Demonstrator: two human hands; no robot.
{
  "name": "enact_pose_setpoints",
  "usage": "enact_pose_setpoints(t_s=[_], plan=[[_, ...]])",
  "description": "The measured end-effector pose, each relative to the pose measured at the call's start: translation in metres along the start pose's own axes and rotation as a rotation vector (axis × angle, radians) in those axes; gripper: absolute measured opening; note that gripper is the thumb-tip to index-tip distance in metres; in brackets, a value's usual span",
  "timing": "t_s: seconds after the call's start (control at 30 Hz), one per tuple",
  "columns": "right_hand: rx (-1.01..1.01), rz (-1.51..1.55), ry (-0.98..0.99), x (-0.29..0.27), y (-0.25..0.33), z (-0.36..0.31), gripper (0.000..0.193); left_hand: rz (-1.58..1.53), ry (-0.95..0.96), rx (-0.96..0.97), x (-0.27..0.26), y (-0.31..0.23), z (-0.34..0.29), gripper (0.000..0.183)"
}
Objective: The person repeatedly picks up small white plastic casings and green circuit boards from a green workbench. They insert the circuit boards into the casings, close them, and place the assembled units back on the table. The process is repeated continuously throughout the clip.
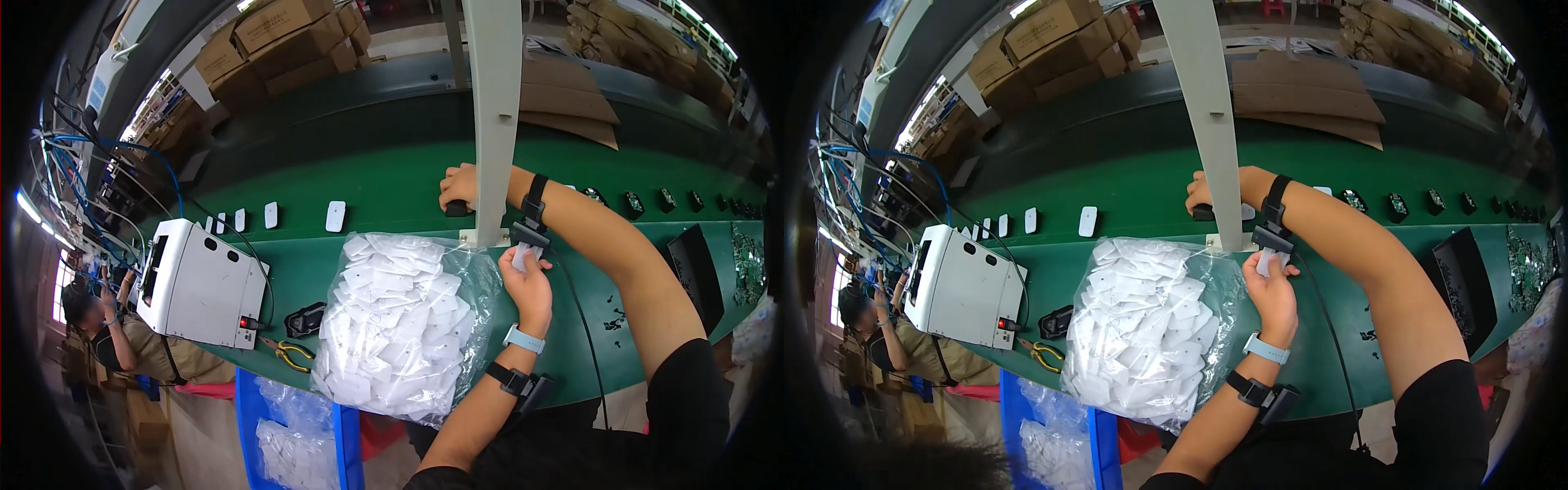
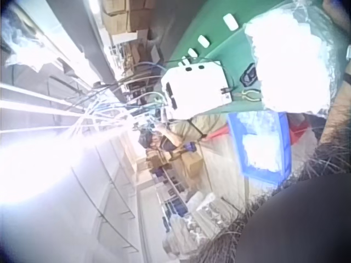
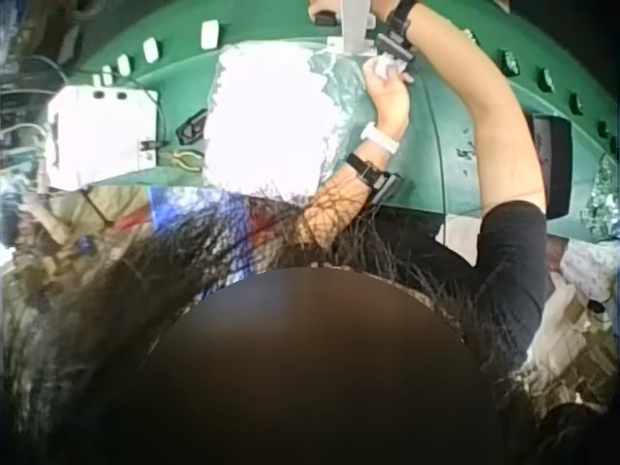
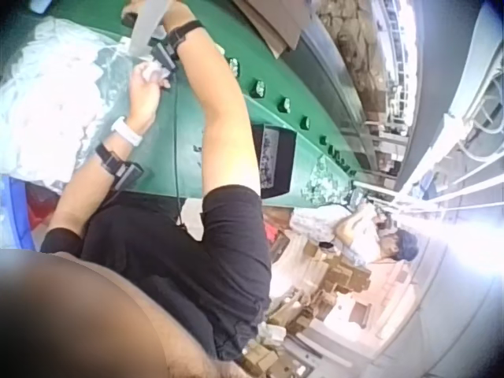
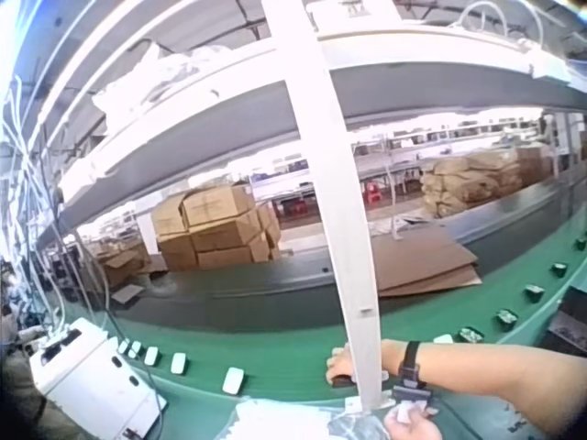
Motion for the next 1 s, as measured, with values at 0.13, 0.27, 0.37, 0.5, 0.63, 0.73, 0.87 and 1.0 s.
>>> enact_pose_setpoints(t_s=[0.13,0.27,0.37,0.5,0.63,0.73,0.87,1.0], plan=[[0.044,0.177,-0.222,-0.001,-0.015,-0.015,0.039,0.021,0.014,-0.001,0.005,-0.002,-0.004,0.015],[0.164,0.478,-0.68,-0.03,-0.032,-0.061,0.04,0.055,0.028,0.033,0.002,0.003,0.001,0.015],[0.322,1.133,-0.862,-0.058,-0.022,-0.12,0.053,0.016,0.045,0.036,0.0,0.003,0.003,0.017],[0.39,1.733,-1.099,-0.064,0.03,-0.22,0.054,-0.057,0.121,-0.076,0.004,-0.001,-0.004,0.017],[0.302,2.089,-1.148,-0.018,0.075,-0.285,0.052,-0.037,0.31,-0.135,0.012,-0.001,-0.012,0.021],[0.631,1.948,-1.269,0.015,0.089,-0.299,0.035,0.049,0.424,-0.165,0.014,-0.003,-0.016,0.029],[0.62,1.965,-1.211,0.032,0.093,-0.299,0.027,-0.09,0.437,-0.352,0.012,-0.007,-0.016,0.039],[0.806,1.82,-1.286,0.034,0.099,-0.297,0.032,-0.008,0.466,-0.433,0.008,-0.002,-0.006,0.042]])
Point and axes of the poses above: each hand's wrist, its own z-axis towards the middle knuckle, its own x-axis out of the palm, y = z × x, the point moved 2 cm from there along z, towards the middle knuckle, and after that the axes turned 13 degrees about -y, right-handed, at the moved point
